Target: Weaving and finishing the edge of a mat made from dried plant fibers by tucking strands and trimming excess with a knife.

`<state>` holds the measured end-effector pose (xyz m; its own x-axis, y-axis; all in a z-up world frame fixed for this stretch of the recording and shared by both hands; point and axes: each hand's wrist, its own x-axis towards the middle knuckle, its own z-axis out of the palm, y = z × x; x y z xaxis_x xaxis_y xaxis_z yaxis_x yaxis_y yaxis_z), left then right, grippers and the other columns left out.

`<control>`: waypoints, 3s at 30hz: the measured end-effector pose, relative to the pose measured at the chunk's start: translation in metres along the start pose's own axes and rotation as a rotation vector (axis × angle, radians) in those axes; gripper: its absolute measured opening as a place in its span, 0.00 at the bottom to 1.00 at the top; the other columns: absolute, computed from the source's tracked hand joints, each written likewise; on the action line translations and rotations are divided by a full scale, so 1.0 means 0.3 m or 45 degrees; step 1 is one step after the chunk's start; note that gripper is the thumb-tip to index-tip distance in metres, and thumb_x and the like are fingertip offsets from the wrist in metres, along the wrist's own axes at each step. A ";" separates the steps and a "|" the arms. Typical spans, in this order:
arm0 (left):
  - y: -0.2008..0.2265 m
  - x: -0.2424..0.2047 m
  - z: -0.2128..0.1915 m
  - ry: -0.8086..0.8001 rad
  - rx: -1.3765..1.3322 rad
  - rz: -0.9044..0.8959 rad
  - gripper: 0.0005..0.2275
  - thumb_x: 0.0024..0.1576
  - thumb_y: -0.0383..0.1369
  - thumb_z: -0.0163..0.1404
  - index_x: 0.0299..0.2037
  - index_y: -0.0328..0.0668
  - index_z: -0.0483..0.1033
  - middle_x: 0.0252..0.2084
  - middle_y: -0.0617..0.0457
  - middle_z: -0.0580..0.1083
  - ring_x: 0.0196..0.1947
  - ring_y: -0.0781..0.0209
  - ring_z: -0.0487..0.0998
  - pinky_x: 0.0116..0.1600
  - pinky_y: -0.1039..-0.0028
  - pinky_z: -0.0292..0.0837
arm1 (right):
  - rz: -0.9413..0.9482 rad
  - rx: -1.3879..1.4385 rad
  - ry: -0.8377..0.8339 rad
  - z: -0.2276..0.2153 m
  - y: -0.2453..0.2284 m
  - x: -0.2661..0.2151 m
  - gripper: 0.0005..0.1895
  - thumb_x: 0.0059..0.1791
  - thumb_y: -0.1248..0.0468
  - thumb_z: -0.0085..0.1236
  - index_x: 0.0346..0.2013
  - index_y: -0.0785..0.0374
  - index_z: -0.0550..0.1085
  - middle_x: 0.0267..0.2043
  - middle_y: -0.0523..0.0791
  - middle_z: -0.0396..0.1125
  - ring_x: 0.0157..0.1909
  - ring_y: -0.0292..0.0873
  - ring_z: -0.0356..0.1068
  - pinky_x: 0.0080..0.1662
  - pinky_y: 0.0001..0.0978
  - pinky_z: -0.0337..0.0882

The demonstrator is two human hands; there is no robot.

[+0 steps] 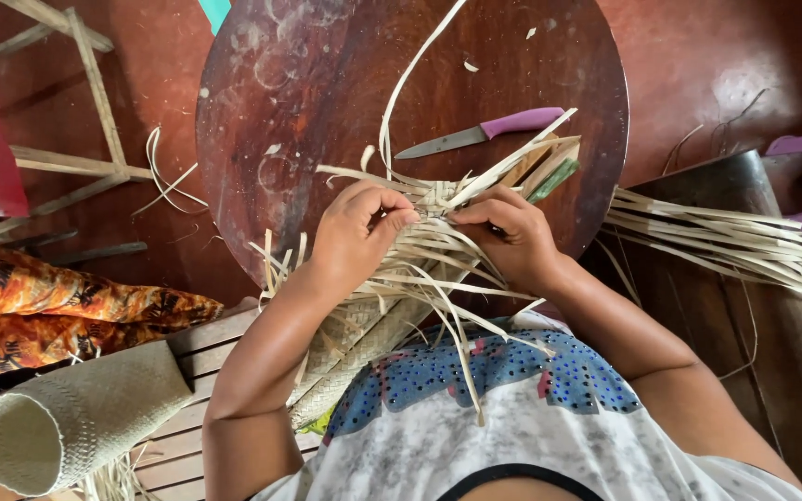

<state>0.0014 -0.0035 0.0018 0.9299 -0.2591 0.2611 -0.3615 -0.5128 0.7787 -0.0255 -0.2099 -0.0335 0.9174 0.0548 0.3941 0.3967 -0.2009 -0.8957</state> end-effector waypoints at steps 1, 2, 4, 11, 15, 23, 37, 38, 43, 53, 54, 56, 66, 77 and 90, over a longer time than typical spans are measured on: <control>0.000 0.000 0.001 -0.005 0.003 -0.002 0.03 0.53 0.34 0.57 0.32 0.48 0.77 0.28 0.55 0.72 0.32 0.57 0.76 0.39 0.71 0.73 | 0.004 0.004 0.003 0.002 0.001 -0.001 0.06 0.42 0.72 0.64 0.33 0.61 0.77 0.31 0.46 0.68 0.31 0.45 0.70 0.37 0.31 0.69; 0.000 0.000 0.001 -0.006 -0.015 -0.008 0.03 0.53 0.34 0.57 0.32 0.48 0.77 0.28 0.55 0.72 0.32 0.57 0.76 0.39 0.72 0.73 | 0.010 0.011 0.006 0.005 0.003 -0.003 0.06 0.42 0.71 0.64 0.32 0.60 0.77 0.31 0.46 0.68 0.31 0.45 0.70 0.37 0.31 0.69; -0.002 -0.001 0.003 -0.010 -0.031 -0.015 0.03 0.53 0.35 0.57 0.31 0.49 0.77 0.28 0.56 0.72 0.32 0.58 0.76 0.39 0.73 0.73 | 0.017 0.020 0.012 0.012 0.002 -0.003 0.06 0.42 0.71 0.65 0.32 0.60 0.77 0.32 0.46 0.68 0.31 0.45 0.71 0.37 0.31 0.70; 0.007 -0.007 -0.006 0.000 -0.020 -0.016 0.03 0.51 0.31 0.58 0.32 0.47 0.77 0.29 0.56 0.73 0.31 0.60 0.76 0.36 0.78 0.75 | 0.045 0.061 0.022 0.024 0.008 -0.008 0.06 0.43 0.72 0.63 0.32 0.62 0.77 0.31 0.46 0.67 0.31 0.45 0.70 0.37 0.31 0.70; 0.005 0.002 -0.004 0.000 0.050 0.090 0.03 0.51 0.30 0.55 0.32 0.46 0.75 0.30 0.54 0.71 0.31 0.58 0.74 0.35 0.75 0.75 | 0.035 0.074 0.024 0.029 0.006 -0.004 0.05 0.43 0.72 0.63 0.33 0.63 0.77 0.30 0.47 0.66 0.30 0.44 0.69 0.37 0.30 0.69; 0.003 0.017 -0.013 -0.088 -0.144 -0.042 0.02 0.53 0.31 0.53 0.33 0.46 0.75 0.31 0.54 0.71 0.31 0.59 0.74 0.37 0.71 0.73 | 0.026 0.060 0.025 0.032 0.003 0.002 0.05 0.43 0.73 0.63 0.33 0.64 0.77 0.29 0.47 0.66 0.28 0.43 0.69 0.34 0.29 0.69; -0.023 0.040 -0.047 -0.315 -0.279 -0.215 0.03 0.52 0.33 0.54 0.35 0.49 0.76 0.35 0.55 0.71 0.34 0.63 0.71 0.42 0.75 0.68 | -0.018 0.055 0.030 0.027 -0.016 0.020 0.06 0.44 0.74 0.63 0.34 0.64 0.77 0.30 0.49 0.66 0.27 0.44 0.67 0.31 0.29 0.67; -0.025 0.043 -0.049 -0.339 -0.287 -0.238 0.03 0.51 0.32 0.54 0.34 0.47 0.76 0.36 0.55 0.70 0.34 0.63 0.70 0.42 0.74 0.67 | -0.027 0.047 0.022 0.024 -0.011 0.020 0.06 0.44 0.73 0.63 0.34 0.63 0.78 0.30 0.48 0.66 0.27 0.43 0.67 0.31 0.28 0.67; 0.002 0.080 -0.073 -0.419 -0.283 -0.280 0.04 0.48 0.33 0.53 0.32 0.46 0.76 0.37 0.55 0.69 0.33 0.64 0.68 0.42 0.74 0.66 | -0.052 0.040 -0.008 0.011 -0.001 0.023 0.06 0.43 0.73 0.63 0.33 0.61 0.78 0.30 0.47 0.66 0.27 0.42 0.67 0.32 0.28 0.67; -0.025 0.072 -0.057 -0.409 -0.374 -0.253 0.04 0.50 0.33 0.58 0.34 0.46 0.79 0.35 0.54 0.69 0.34 0.66 0.68 0.42 0.77 0.65 | -0.039 0.067 -0.006 0.015 0.010 0.017 0.05 0.43 0.72 0.64 0.33 0.62 0.78 0.29 0.47 0.66 0.28 0.43 0.68 0.34 0.29 0.68; -0.028 0.067 -0.053 -0.390 -0.421 -0.287 0.05 0.49 0.33 0.59 0.33 0.45 0.80 0.33 0.53 0.69 0.32 0.66 0.68 0.42 0.78 0.65 | -0.040 0.062 -0.002 0.016 0.013 0.014 0.05 0.43 0.72 0.64 0.33 0.62 0.78 0.29 0.47 0.66 0.28 0.43 0.68 0.34 0.30 0.68; -0.038 0.061 -0.049 -0.392 -0.424 -0.302 0.05 0.50 0.33 0.59 0.33 0.45 0.80 0.32 0.54 0.70 0.32 0.67 0.68 0.41 0.79 0.65 | -0.043 0.038 -0.007 0.018 0.006 0.010 0.06 0.43 0.72 0.64 0.34 0.61 0.78 0.30 0.46 0.67 0.29 0.44 0.69 0.35 0.30 0.69; 0.010 0.071 -0.106 -0.337 0.196 0.150 0.05 0.52 0.36 0.57 0.34 0.49 0.77 0.33 0.54 0.73 0.39 0.54 0.74 0.49 0.67 0.67 | -0.061 -0.104 -0.007 -0.006 0.035 -0.006 0.09 0.46 0.70 0.61 0.38 0.54 0.80 0.30 0.44 0.65 0.25 0.42 0.65 0.33 0.29 0.68; 0.008 0.135 -0.149 -0.719 -0.279 -0.753 0.19 0.60 0.49 0.40 0.35 0.40 0.75 0.28 0.47 0.73 0.31 0.59 0.72 0.36 0.73 0.65 | -0.455 -0.383 0.019 -0.052 0.086 -0.016 0.08 0.47 0.67 0.60 0.40 0.55 0.79 0.27 0.44 0.62 0.27 0.47 0.64 0.38 0.36 0.65; -0.018 0.144 -0.024 -0.804 -0.501 -0.773 0.17 0.55 0.40 0.51 0.16 0.45 0.67 0.08 0.63 0.58 0.09 0.79 0.54 0.17 0.87 0.42 | -0.636 -0.350 0.023 -0.076 0.087 -0.002 0.11 0.45 0.71 0.56 0.39 0.56 0.80 0.27 0.46 0.62 0.29 0.49 0.61 0.36 0.41 0.65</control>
<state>0.0439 -0.0061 0.0128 0.7016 -0.4917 -0.5157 0.3253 -0.4229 0.8458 -0.0165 -0.2375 -0.0523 0.6189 0.1918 0.7617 0.7576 -0.4019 -0.5144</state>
